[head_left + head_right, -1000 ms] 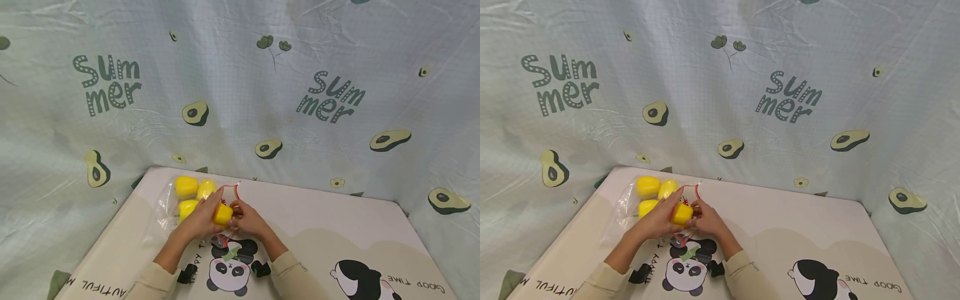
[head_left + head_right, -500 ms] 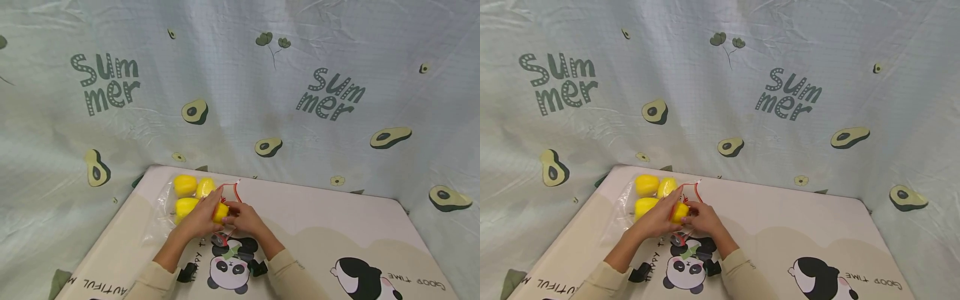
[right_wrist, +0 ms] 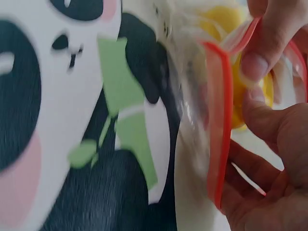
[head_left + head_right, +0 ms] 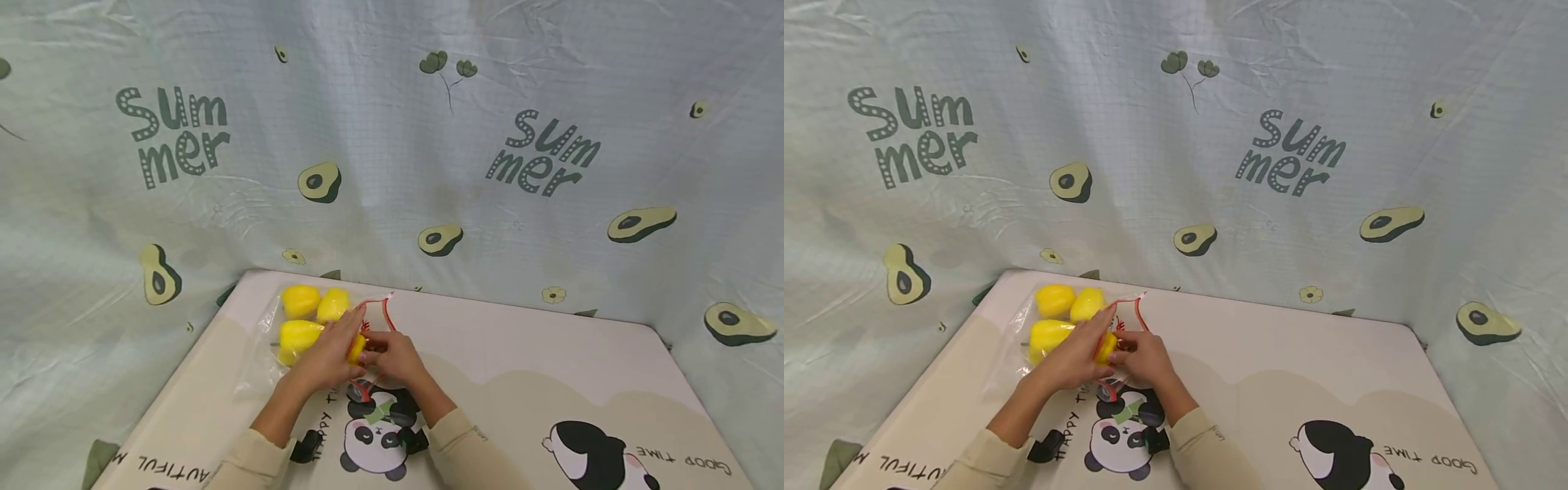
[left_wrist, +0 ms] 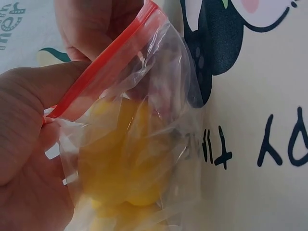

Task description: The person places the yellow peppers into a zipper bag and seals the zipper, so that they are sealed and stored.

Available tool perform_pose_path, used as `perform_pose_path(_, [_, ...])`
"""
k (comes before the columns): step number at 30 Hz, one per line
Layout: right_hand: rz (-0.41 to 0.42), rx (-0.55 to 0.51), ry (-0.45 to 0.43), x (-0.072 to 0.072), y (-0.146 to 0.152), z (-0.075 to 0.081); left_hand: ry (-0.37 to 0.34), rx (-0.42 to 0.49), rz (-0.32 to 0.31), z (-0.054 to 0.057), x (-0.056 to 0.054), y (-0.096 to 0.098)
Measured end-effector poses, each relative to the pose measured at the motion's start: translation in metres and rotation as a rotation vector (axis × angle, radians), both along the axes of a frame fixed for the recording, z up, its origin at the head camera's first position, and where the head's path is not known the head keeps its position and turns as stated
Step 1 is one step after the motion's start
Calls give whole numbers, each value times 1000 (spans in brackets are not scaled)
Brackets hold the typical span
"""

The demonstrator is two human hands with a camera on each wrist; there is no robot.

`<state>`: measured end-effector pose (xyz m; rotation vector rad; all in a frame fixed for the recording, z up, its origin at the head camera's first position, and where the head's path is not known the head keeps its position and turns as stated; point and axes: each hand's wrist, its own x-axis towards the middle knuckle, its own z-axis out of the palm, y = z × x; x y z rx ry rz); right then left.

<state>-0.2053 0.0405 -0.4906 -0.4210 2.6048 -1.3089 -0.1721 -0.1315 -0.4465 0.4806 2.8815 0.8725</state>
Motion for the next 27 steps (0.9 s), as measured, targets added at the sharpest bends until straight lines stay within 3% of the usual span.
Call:
perform_pose_path(7, [-101,-101,35,3,-7,-2,10,-1,14,-2,1,-1])
perform_pose_path(10, [-106,-119,54,5,-7,-5,27,-14,7,-4,1,-1])
perform_pose_path(19, [-102,23,147,10,-19,-11,49,0,-20,-4,4,-5])
perform_pose_path(27, [-139,11,137,10,-20,-9,31,28,-12,-5,2,-5])
